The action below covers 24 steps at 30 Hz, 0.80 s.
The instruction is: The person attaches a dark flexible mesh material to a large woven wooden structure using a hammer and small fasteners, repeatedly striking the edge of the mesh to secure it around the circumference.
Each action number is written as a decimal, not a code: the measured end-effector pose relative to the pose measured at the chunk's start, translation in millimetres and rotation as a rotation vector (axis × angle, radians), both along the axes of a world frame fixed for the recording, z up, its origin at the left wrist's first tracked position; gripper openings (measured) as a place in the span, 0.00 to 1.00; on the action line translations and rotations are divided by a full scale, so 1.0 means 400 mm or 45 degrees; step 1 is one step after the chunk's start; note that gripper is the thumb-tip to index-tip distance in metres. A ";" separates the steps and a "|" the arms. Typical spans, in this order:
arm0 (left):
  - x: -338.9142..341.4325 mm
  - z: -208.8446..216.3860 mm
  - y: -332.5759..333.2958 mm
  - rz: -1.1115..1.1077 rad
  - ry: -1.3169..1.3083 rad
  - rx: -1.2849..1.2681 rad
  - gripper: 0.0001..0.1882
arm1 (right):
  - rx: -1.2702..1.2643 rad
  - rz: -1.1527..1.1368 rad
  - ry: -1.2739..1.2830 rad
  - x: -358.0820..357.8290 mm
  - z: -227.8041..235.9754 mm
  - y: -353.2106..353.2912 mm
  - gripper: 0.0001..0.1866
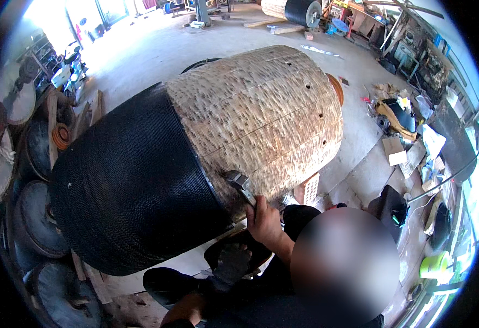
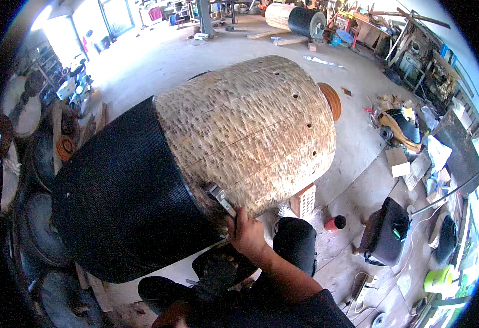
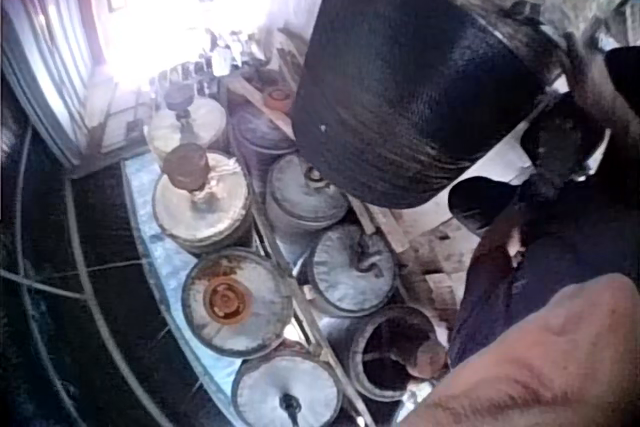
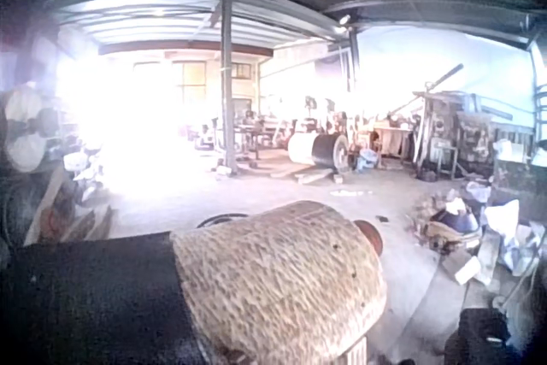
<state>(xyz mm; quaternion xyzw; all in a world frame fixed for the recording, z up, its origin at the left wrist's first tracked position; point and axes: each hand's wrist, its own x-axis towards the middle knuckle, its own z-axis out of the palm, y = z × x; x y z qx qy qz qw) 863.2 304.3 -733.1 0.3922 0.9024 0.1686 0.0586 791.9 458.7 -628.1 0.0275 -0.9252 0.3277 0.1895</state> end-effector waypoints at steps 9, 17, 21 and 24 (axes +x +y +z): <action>0.029 0.043 -0.017 0.101 0.321 -0.018 0.15 | -0.094 0.020 -0.087 -0.003 0.001 0.004 0.15; -0.009 0.087 -0.019 0.297 0.213 0.267 0.15 | -0.330 0.046 -0.222 0.026 0.007 0.016 0.11; -0.075 0.246 -0.012 0.360 0.400 0.406 0.18 | -0.401 0.027 -0.119 0.058 0.001 0.040 0.13; -0.116 0.310 -0.033 0.462 0.361 0.423 0.17 | -0.382 0.024 -0.256 0.075 0.000 0.046 0.13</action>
